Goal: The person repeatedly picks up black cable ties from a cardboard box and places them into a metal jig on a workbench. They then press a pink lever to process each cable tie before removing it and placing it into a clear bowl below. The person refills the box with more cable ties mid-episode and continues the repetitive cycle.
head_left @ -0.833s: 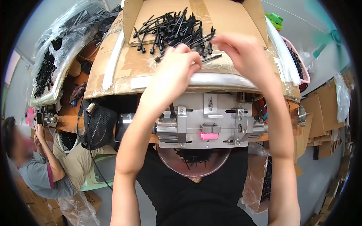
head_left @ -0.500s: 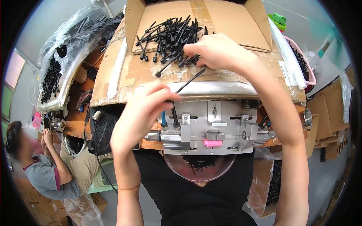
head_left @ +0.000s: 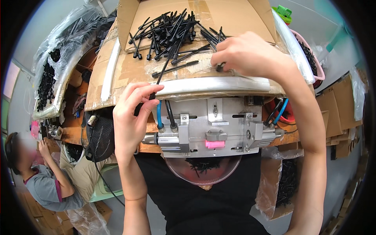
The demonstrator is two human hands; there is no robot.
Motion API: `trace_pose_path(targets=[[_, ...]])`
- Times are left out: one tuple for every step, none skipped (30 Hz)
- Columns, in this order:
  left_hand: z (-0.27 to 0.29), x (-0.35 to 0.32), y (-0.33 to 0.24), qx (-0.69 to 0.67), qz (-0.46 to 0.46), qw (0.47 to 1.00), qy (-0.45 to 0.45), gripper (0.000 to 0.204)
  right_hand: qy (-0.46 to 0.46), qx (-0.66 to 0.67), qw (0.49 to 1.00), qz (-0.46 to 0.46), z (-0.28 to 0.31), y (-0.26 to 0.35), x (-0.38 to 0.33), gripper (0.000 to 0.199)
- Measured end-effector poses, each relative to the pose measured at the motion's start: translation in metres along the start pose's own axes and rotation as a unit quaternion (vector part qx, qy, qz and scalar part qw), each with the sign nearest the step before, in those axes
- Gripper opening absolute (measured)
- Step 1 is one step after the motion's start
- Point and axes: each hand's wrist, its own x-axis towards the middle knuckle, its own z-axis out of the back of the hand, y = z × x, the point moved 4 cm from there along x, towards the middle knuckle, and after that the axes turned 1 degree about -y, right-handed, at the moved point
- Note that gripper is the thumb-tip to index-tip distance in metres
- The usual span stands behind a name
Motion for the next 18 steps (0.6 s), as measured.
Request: trace_pose_path(targets=[[0.0, -0.002, 0.0, -0.017, 0.008, 1.0, -0.015, 0.042, 0.02, -0.026, 0.999, 0.016, -0.007, 0.0, 0.005, 0.013], [-0.001, -0.004, -0.001, -0.033, 0.016, 0.999, -0.029, 0.048, -0.026, 0.0, 0.999, 0.022, -0.003, -0.001, 0.004, 0.013], [-0.004, -0.01, -0.002, -0.051, 0.028, 0.997, -0.044, 0.054, -0.068, 0.028, 0.997, 0.03, -0.002, -0.002, 0.001, 0.013], [-0.005, -0.015, -0.008, -0.028, 0.031, 0.998, -0.045, 0.059, -0.11, 0.056, 0.992, 0.038, -0.002, -0.005, -0.002, 0.014], [-0.005, -0.021, -0.018, -0.005, 0.034, 0.998, -0.045, 0.065, -0.182, 0.143, 0.973, 0.028, 0.0, -0.014, -0.006, 0.015], [-0.006, -0.03, -0.026, 0.019, 0.038, 0.998, -0.046, 0.071, -0.174, 0.223, 0.958, -0.037, 0.009, -0.016, -0.011, 0.017], [-0.01, -0.04, -0.034, 0.059, 0.027, 0.997, -0.039, 0.076, -0.205, 0.308, 0.925, -0.084, 0.016, -0.027, -0.024, 0.018], [-0.017, -0.05, -0.045, 0.062, 0.009, 0.998, -0.027, 0.077, -0.234, 0.389, 0.881, -0.132, 0.021, -0.039, -0.041, 0.02], [-0.025, -0.062, -0.057, 0.073, 0.001, 0.997, -0.006, 0.079, -0.266, 0.402, 0.86, -0.167, 0.026, -0.045, -0.059, 0.025], [-0.035, -0.073, -0.068, 0.08, -0.009, 0.997, 0.015, 0.081, -0.298, 0.411, 0.837, -0.204, 0.039, -0.038, -0.068, 0.03], [-0.046, -0.085, -0.077, 0.07, -0.012, 0.996, 0.046, 0.081, -0.356, 0.482, 0.745, -0.292, 0.045, -0.022, -0.085, 0.032], [-0.057, -0.097, -0.086, 0.064, -0.016, 0.995, 0.074, 0.081, -0.394, 0.513, 0.708, -0.283, 0.044, -0.018, -0.096, 0.034], [-0.066, -0.112, -0.089, 0.067, -0.002, 0.994, 0.091, 0.081, -0.425, 0.554, 0.665, -0.264, 0.032, -0.018, -0.099, 0.037], [-0.076, -0.125, -0.092, 0.093, 0.017, 0.99, 0.109, 0.077, -0.454, 0.593, 0.618, -0.246, 0.022, -0.019, -0.103, 0.04], [-0.09, -0.128, -0.096, 0.092, 0.012, 0.988, 0.121, 0.074, -0.433, 0.628, 0.608, -0.219, 0.023, -0.017, -0.121, 0.043], [-0.099, -0.131, -0.1, 0.11, 0.017, 0.985, 0.129, 0.071, -0.442, 0.622, 0.607, -0.223, 0.017, -0.021, -0.135, 0.043], [-0.105, -0.131, -0.101, 0.145, 0.021, 0.979, 0.141, 0.067, -0.451, 0.615, 0.605, -0.228, 0.008, -0.024, -0.15, 0.042], [-0.109, -0.13, -0.1, 0.158, 0.019, 0.977, 0.144, 0.066, -0.462, 0.606, 0.605, -0.232, 0.005, -0.025, -0.158, 0.042]])
